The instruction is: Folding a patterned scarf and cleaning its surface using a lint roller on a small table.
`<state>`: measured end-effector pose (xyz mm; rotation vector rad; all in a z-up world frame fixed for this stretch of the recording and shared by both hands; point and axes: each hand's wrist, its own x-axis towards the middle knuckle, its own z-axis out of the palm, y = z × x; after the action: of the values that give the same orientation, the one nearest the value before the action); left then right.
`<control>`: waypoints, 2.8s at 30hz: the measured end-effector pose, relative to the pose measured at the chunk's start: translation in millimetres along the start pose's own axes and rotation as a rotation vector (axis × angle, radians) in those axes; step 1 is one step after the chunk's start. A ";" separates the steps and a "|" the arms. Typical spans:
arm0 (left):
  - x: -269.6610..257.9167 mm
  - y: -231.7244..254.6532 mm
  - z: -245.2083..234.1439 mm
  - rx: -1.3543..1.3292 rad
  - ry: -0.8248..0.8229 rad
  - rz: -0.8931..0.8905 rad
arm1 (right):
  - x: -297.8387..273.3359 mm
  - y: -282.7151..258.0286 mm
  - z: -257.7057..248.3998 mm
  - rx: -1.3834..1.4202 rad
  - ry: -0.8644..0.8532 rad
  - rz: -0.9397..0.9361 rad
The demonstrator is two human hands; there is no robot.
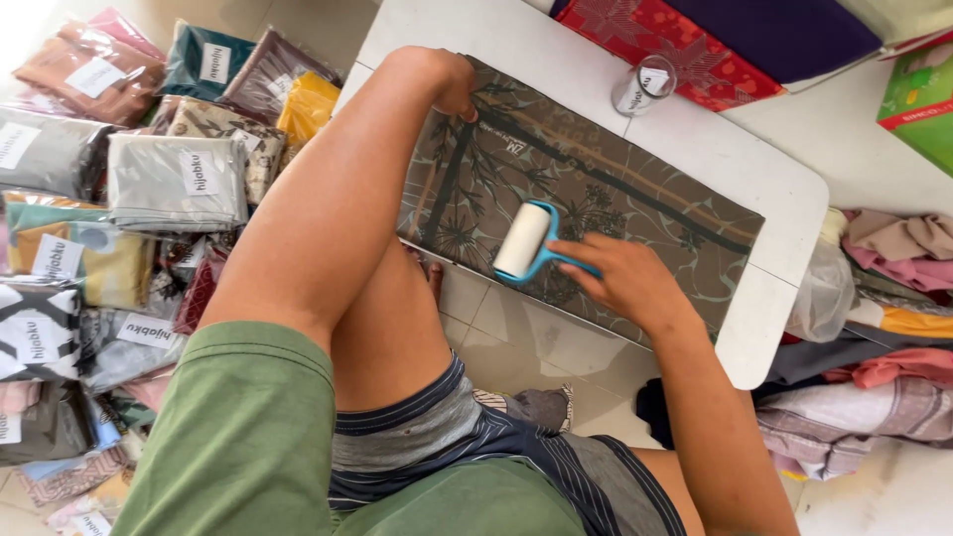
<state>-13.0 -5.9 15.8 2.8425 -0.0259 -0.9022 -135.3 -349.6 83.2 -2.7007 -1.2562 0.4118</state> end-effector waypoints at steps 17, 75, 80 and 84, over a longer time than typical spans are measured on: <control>7.9 -0.4 0.1 -0.033 -0.029 0.050 | 34.5 -3.7 10.9 0.062 0.265 -0.068; 53.6 4.4 2.4 0.020 0.655 0.163 | 108.2 -1.3 33.8 0.403 0.558 0.225; 83.9 8.5 23.8 -0.025 0.315 0.200 | -1.7 63.3 43.3 0.277 1.023 0.319; 81.7 24.5 26.2 -0.044 0.220 0.189 | -55.3 123.5 -47.7 0.278 1.365 0.568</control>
<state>39.5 -39.2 -48.1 2.8211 -0.2404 -0.5431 -65.0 -471.8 110.2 -2.1341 -0.0366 -0.9826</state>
